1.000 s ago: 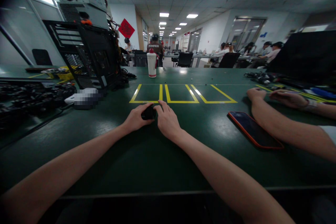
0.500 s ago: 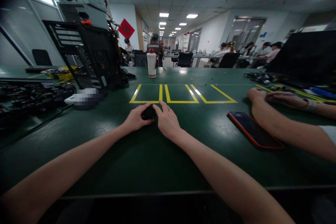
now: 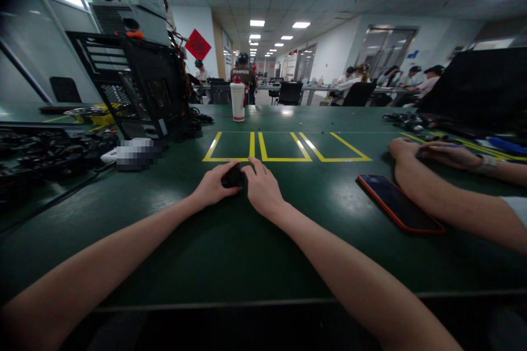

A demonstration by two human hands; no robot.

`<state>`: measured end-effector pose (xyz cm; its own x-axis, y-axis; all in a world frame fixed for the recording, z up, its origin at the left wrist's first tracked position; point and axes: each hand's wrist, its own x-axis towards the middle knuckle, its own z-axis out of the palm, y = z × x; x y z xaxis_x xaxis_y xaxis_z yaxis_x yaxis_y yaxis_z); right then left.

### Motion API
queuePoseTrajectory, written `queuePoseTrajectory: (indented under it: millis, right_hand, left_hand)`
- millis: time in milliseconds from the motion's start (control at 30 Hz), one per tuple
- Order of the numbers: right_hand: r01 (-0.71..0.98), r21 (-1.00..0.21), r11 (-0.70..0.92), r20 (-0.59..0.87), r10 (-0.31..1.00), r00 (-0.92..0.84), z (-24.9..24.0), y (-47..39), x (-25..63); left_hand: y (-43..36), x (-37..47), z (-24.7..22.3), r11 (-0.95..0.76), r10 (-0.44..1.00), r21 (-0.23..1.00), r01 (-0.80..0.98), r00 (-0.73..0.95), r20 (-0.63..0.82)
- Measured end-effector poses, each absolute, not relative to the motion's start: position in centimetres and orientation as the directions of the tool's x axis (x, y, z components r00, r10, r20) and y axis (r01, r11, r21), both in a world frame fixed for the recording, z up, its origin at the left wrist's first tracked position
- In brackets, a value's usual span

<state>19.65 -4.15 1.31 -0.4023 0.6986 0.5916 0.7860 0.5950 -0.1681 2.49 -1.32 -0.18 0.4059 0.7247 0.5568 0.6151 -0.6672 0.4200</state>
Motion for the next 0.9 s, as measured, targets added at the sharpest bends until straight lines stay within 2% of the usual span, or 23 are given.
queuePoseTrajectory:
  millis: [900]
  right_hand:
    - [0.807, -0.137, 0.575, 0.58, 0.707, -0.405, 1.23, -4.02, 19.68]
  left_hand:
    - [-1.19, 2.46, -0.3, -0.662, 0.724, 0.4, 0.634, 0.401, 0.561]
